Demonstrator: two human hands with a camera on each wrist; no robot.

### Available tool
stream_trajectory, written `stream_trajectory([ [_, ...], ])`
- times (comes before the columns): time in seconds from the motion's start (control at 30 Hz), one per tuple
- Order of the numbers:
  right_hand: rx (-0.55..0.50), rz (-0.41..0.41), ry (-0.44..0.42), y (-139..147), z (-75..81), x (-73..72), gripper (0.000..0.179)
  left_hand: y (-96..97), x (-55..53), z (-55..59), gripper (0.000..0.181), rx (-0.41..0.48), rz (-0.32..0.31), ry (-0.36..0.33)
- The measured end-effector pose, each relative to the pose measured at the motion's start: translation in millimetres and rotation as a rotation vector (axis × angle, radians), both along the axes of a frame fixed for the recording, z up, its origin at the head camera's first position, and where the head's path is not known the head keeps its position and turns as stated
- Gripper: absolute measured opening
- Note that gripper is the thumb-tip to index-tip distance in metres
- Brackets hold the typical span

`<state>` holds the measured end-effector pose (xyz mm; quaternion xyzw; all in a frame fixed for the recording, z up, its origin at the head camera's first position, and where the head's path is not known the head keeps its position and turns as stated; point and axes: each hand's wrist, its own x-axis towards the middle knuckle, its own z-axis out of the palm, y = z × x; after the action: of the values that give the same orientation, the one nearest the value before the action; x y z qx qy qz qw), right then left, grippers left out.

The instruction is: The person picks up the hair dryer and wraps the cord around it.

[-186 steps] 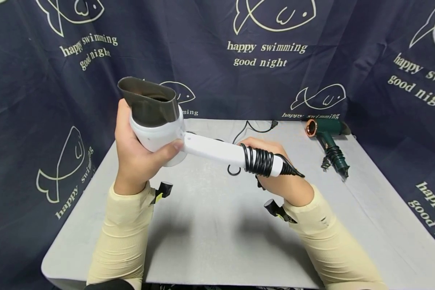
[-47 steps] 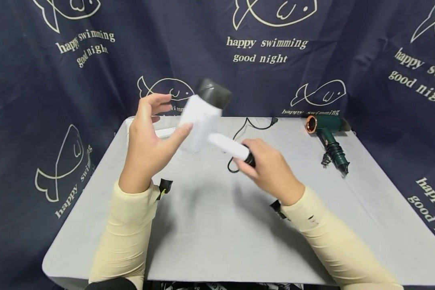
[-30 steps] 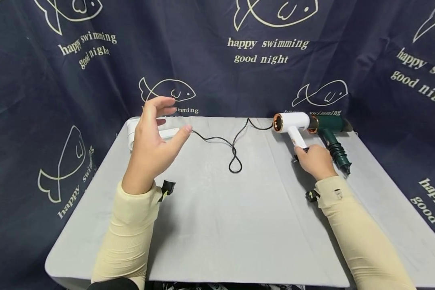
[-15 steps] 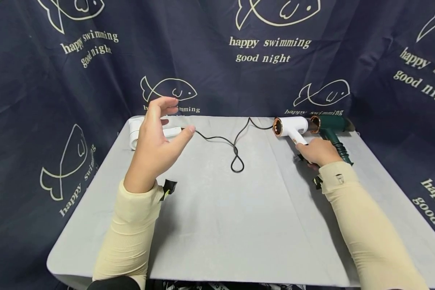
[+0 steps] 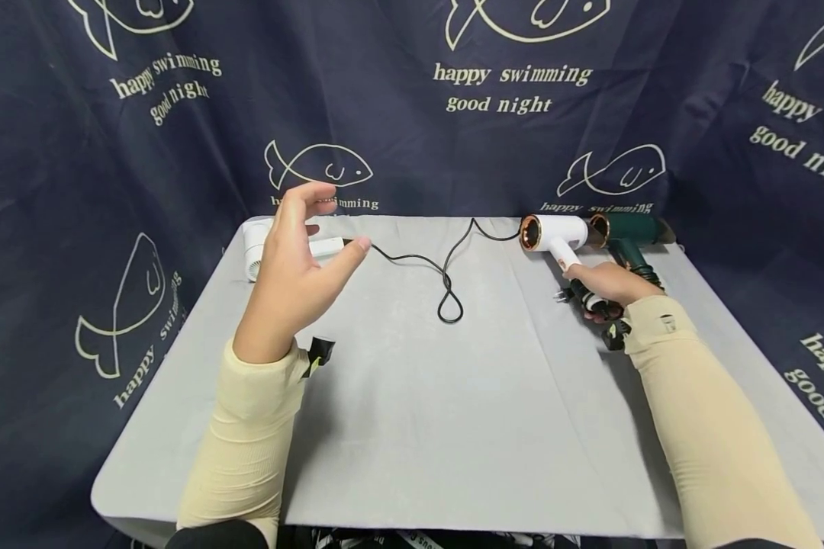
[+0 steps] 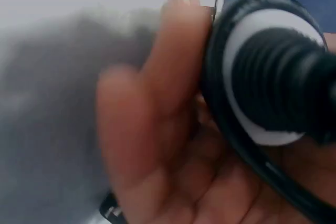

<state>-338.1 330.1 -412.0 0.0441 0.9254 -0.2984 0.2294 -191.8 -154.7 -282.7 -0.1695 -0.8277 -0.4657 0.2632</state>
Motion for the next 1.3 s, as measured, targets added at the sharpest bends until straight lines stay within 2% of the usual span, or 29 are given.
stream_trajectory([
  [0.17,0.188,0.069,0.163,-4.4,-0.5,2.6,0.072,1.5,2.3,1.1,0.061,-0.002,-0.009,-0.04],
  [0.3,0.228,0.091,0.174,-6.3,-3.0,5.2,0.068,0.7,1.8,0.1,0.062,-0.02,-0.022,-0.039],
  [0.43,0.268,0.086,0.174,-5.4,-5.6,7.5,0.069,-7.7,-6.4,-4.0,0.058,-0.062,0.013,-0.043],
  [0.53,0.293,0.081,0.187,-6.6,-4.1,8.2,0.073,-23.4,-28.5,-12.2,0.056,-0.158,0.06,-0.134],
  [0.63,0.312,0.069,0.219,-7.1,2.3,11.6,0.08,-47.3,-64.4,-27.3,0.059,-0.335,0.131,-0.289],
  [0.73,0.32,0.056,0.244,-6.3,11.4,18.7,0.09,-76.3,-99.1,-48.2,0.069,-0.493,0.262,-0.44],
  [0.83,0.323,0.029,0.258,-7.8,21.7,26.9,0.102,-105.8,-121.3,-69.2,0.085,-0.559,0.396,-0.589],
  [0.9,0.327,0.007,0.295,-9.5,26.3,30.6,0.102,-122.6,-131.7,-81.5,0.097,-0.557,0.439,-0.682],
  [1.0,0.319,-0.021,0.393,-14.0,32.3,34.7,0.094,-141.4,-141.4,-93.6,0.11,-0.537,0.445,-0.778],
  [1.13,0.284,-0.029,0.513,-23.2,38.2,39.0,0.073,-153.7,-151.2,-100.6,0.106,-0.508,0.401,-0.818],
  [1.23,0.269,-0.018,0.54,-30.7,40.5,43.7,0.068,-156.3,-158.9,-104.7,0.096,-0.479,0.377,-0.833],
  [1.3,0.255,-0.004,0.55,-35.2,40.2,47.2,0.065,-157.7,-164.0,-108.7,0.091,-0.461,0.392,-0.845],
])
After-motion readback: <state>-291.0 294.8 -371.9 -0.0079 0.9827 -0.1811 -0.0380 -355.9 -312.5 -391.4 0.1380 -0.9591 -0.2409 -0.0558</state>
